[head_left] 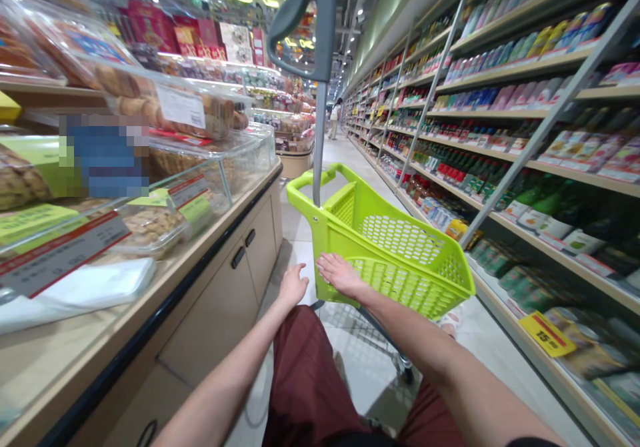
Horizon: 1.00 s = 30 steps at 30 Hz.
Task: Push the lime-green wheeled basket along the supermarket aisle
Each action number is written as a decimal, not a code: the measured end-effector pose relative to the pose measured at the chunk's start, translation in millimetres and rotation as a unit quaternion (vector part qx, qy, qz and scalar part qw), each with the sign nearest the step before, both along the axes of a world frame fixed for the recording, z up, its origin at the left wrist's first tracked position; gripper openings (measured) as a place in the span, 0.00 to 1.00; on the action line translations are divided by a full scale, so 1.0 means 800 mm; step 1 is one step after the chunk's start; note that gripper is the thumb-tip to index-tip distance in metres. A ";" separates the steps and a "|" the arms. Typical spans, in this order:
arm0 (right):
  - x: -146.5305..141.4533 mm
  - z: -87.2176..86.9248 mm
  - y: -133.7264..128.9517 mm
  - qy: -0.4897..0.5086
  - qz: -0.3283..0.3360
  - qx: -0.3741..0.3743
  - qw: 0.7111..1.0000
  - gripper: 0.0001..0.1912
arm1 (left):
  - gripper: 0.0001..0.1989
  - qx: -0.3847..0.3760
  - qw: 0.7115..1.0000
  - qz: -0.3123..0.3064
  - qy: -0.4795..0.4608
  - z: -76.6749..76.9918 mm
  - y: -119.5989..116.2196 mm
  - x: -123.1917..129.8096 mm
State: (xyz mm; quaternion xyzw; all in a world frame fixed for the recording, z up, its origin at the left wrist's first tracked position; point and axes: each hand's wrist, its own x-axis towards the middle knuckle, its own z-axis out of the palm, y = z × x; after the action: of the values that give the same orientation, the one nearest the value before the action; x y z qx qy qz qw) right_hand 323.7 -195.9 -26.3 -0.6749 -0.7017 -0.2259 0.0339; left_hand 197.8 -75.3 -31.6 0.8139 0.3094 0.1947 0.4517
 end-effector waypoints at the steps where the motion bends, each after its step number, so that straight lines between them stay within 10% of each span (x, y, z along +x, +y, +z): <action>1: 0.000 0.006 -0.005 0.013 0.002 0.016 1.000 0.15 | 0.21 0.012 1.000 0.003 0.001 -0.001 -0.002 -0.001; 7: 0.001 0.078 -0.017 0.113 -0.010 0.169 0.979 0.20 | 0.22 -0.100 0.985 -0.032 -0.135 0.012 -0.029 0.022; 11: -0.016 0.075 -0.037 0.177 0.002 0.122 0.977 0.27 | 0.14 -0.328 0.905 -0.131 -0.237 0.033 -0.059 0.037; 14: -0.019 0.067 -0.052 0.152 -0.006 0.083 0.985 0.28 | 0.12 -0.349 0.896 -0.178 -0.211 0.045 -0.067 0.034; 21: 0.026 0.076 -0.065 0.022 -0.040 0.154 0.987 0.19 | 0.23 0.027 0.988 -0.143 -0.051 0.047 -0.059 0.034; 30: 0.034 -0.010 -0.111 -0.027 -0.035 0.000 0.999 0.16 | 0.29 0.318 0.917 -0.194 0.144 -0.004 -0.102 0.027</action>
State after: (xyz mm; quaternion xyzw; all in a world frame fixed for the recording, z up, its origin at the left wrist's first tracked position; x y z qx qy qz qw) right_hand 350.6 -285.0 -34.7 -0.6924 -0.6785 -0.2453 0.0068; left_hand 219.7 -156.8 -35.0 0.9779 0.1289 0.0719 0.1481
